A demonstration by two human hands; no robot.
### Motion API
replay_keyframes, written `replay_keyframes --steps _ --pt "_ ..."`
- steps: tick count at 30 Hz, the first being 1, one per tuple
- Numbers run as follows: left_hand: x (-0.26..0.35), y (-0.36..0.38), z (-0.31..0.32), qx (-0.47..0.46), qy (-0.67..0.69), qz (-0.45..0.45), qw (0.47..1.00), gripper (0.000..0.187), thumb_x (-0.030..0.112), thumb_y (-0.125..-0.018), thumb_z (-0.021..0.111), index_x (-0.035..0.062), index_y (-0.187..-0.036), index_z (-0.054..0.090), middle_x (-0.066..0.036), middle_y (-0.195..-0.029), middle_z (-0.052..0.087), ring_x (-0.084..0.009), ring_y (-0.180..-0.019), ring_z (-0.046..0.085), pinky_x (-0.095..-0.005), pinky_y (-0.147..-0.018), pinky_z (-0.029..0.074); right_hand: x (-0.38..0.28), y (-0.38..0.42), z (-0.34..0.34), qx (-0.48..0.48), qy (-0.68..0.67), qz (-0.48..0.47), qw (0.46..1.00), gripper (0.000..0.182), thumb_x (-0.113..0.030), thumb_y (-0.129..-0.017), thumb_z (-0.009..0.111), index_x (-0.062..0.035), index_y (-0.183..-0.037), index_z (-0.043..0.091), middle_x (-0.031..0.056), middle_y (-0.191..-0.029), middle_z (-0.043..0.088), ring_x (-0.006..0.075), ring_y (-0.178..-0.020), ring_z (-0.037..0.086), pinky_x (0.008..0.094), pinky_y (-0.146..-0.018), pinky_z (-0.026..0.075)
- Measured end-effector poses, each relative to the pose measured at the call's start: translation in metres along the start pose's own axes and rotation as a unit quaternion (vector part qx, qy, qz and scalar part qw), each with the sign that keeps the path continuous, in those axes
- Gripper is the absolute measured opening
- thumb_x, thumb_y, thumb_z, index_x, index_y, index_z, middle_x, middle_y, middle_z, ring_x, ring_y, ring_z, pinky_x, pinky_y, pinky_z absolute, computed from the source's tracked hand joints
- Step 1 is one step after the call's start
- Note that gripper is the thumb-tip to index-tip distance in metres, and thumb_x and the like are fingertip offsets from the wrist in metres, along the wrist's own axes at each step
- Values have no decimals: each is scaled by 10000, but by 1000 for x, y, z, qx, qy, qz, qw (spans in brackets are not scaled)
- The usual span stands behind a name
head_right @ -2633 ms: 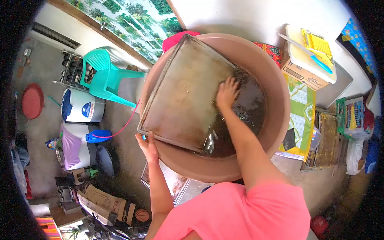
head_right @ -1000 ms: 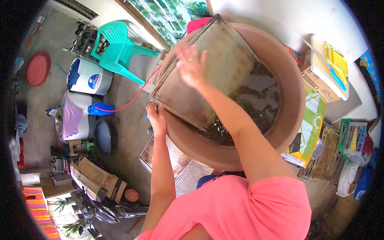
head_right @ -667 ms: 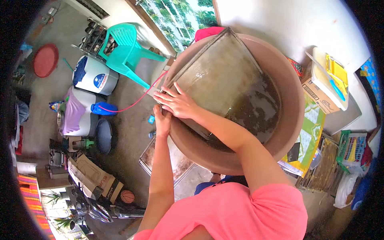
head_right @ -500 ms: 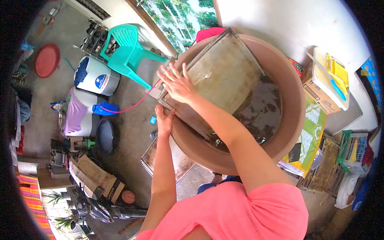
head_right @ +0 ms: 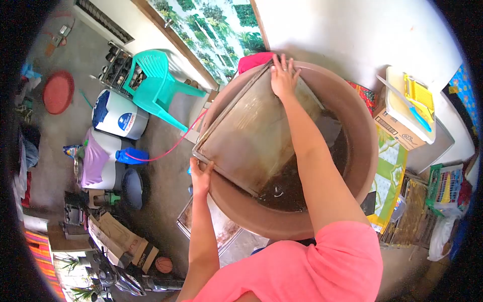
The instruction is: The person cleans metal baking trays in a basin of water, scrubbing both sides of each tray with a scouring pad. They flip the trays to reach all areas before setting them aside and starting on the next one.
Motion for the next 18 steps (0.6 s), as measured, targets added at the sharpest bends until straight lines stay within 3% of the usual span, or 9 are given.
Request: replay_keyframes --steps 2,4,5,7,9,12,15,16,18 --pt "32 0 -12 94 -81 58 991 505 90 -722 734 -5 -1142 470 -191 -1126 487 -326 -1085 470 -405 -968 355 37 1 -3 31 -19 61 997 514 -329 -987 323 -226 -1484 243 77 -1548 202 331 -1430 133 636 -1099 62" --pt "78 3 -22 216 -197 120 949 536 94 -716 737 -2 -1172 473 -196 -1140 512 -345 -1079 491 -419 -963 371 56 20 -12 52 -17 89 995 548 -313 -981 358 -159 -1488 216 96 -1540 215 339 -1424 145 623 -1099 93" --pt "117 1 -15 231 -241 221 916 587 113 -727 726 0 -1236 457 -208 -1175 541 -380 -1078 512 -442 -950 394 66 35 -16 66 -21 107 992 556 -304 -978 372 -140 -1485 214 105 -1536 223 340 -1422 150 613 -1102 105" --pt "148 -27 25 104 -242 210 941 650 157 -741 727 20 -1299 423 -219 -1214 540 -385 -1122 504 -451 -970 387 92 73 -19 80 -44 171 981 567 -288 -973 399 -100 -1476 217 126 -1523 243 347 -1416 164 592 -1107 128" --pt "154 -58 73 47 -289 226 929 618 347 -827 636 112 -1342 390 -210 -1141 602 -368 -1105 545 -478 -975 378 118 112 -19 91 -85 257 958 575 -274 -967 424 -56 -1461 227 152 -1507 265 356 -1408 181 570 -1111 151" --pt "162 -95 118 -22 -396 95 913 534 448 -852 578 138 -1278 490 -181 -1075 651 -379 -999 615 -480 -881 463 117 156 -24 58 -128 315 939 554 -269 -954 465 -19 -1420 298 187 -1482 293 382 -1389 213 557 -1109 170" --pt "163 -116 117 -20 -415 64 907 483 508 -861 537 143 -1173 590 -179 -1005 676 -386 -919 651 -492 -802 503 64 171 -28 52 -107 225 967 566 -234 -948 472 -21 -1435 275 201 -1491 269 384 -1388 214 512 -1128 168" --pt "172 -109 118 -4 -411 59 910 469 511 -861 534 145 -1144 609 -183 -1008 675 -381 -934 649 -491 -808 501 38 167 -33 -10 -185 220 958 582 -235 -952 454 -18 -1448 241 212 -1500 243 383 -1399 190 487 -1145 138" --pt "191 -88 104 32 -409 49 911 449 518 -861 527 147 -1086 646 -191 -1013 672 -371 -965 645 -488 -819 499 -7 150 -34 -12 -204 133 970 608 -244 -945 454 -24 -1459 216 213 -1507 229 385 -1405 174 502 -1144 123"
Point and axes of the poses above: each hand's wrist, its own y-axis away from the middle knuckle, its own z-axis out of the palm, x = y × z, the point moved 9 cm from there along -y, towards the middle knuckle
